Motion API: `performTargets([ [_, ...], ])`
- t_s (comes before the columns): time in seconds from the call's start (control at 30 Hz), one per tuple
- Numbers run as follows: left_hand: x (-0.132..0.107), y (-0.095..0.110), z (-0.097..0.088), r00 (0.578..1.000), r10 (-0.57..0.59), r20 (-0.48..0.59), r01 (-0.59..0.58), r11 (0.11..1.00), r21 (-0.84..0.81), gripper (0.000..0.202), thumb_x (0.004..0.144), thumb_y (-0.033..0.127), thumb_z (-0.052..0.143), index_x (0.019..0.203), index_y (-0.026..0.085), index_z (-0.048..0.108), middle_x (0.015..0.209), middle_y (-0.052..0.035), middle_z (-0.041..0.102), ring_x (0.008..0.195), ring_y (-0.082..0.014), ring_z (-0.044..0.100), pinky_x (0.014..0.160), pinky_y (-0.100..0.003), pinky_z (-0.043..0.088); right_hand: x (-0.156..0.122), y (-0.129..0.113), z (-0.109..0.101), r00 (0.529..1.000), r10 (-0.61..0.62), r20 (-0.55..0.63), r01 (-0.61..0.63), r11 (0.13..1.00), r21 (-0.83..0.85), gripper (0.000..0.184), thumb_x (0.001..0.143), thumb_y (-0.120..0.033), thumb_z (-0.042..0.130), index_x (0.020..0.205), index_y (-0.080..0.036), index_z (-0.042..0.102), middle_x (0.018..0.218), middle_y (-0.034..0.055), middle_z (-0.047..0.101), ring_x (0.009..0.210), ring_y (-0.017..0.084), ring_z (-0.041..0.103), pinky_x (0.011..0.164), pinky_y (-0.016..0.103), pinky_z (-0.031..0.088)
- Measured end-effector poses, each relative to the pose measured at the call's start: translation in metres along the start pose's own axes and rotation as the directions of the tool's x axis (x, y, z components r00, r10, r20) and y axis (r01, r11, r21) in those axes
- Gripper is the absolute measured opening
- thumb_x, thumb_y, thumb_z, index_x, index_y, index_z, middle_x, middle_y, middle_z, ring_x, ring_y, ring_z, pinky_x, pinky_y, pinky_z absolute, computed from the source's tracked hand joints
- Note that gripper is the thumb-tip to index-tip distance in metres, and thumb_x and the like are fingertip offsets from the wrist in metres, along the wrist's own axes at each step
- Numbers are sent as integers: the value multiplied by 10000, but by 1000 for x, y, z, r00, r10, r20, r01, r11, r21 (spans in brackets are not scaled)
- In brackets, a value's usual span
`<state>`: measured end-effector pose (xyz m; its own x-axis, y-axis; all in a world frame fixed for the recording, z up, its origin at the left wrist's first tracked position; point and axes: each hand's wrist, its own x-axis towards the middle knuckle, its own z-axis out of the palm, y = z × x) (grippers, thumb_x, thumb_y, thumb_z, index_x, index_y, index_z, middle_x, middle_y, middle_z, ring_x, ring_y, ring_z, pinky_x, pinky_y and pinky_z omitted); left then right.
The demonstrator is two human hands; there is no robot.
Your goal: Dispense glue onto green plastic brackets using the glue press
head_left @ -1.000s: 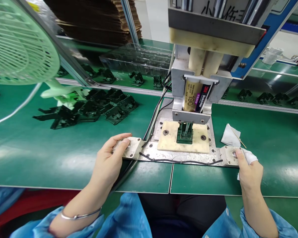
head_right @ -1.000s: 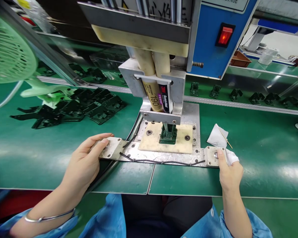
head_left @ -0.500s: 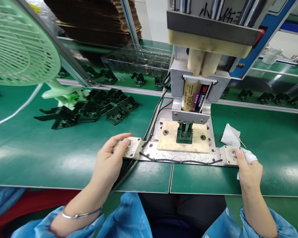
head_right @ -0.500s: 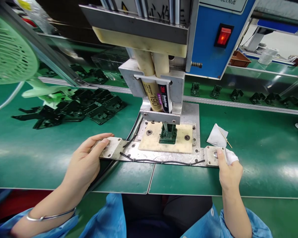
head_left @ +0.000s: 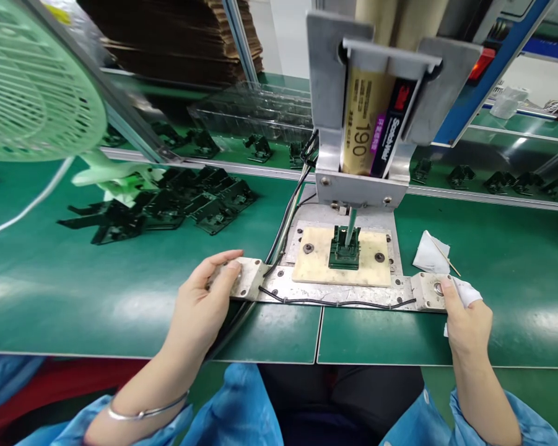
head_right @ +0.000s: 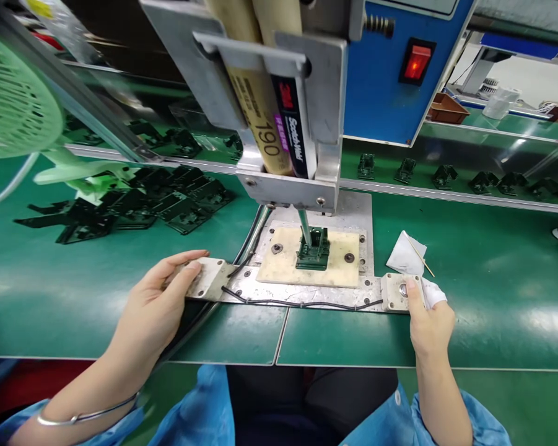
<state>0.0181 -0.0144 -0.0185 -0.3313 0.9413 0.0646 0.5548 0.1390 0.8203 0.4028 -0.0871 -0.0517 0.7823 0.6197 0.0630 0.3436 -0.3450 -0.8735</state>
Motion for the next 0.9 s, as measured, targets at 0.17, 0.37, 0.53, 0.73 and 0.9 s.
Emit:
performTargets([
  [0.17,-11,41,-7,977,212,-18,-204,959,197,350,864,432,615,1136,214,655,1271,-90,661,1256,-318,578,1093,-438,440,1,0,0,1000,18,12,-18,1000,1,665,672,-740,689,960,-150,790,930,135,781,956,355,705,823,420,514],
  [0.37,3,90,13,830,357,429,-399,917,9,824,771,532,738,1464,217,425,1538,-133,495,1393,-359,492,1158,-541,403,0,-2,-1,999,49,-15,-49,999,-13,661,640,-737,702,914,-143,793,893,140,780,938,366,704,811,426,509],
  [0.53,24,92,55,680,330,655,-289,941,-174,889,729,533,794,1477,207,439,1534,-161,504,1434,-372,452,1199,-582,358,0,1,0,999,41,-18,-41,999,-20,644,661,-733,711,915,-146,794,884,135,782,900,349,711,770,402,507],
  [0.73,21,92,59,703,228,674,11,944,-330,866,682,476,865,1408,144,528,1468,-174,574,1367,-338,535,1206,-518,383,2,8,-1,1000,-21,-10,20,999,-40,629,700,-727,700,913,-143,792,871,130,781,870,334,718,736,381,512],
  [0.9,3,100,32,589,30,808,350,891,-288,658,724,557,832,1243,176,700,1320,-115,694,1129,-270,679,1016,-388,542,3,9,-1,999,-35,-19,34,998,-47,625,711,-721,702,920,-140,793,865,131,779,864,334,718,731,387,515],
])
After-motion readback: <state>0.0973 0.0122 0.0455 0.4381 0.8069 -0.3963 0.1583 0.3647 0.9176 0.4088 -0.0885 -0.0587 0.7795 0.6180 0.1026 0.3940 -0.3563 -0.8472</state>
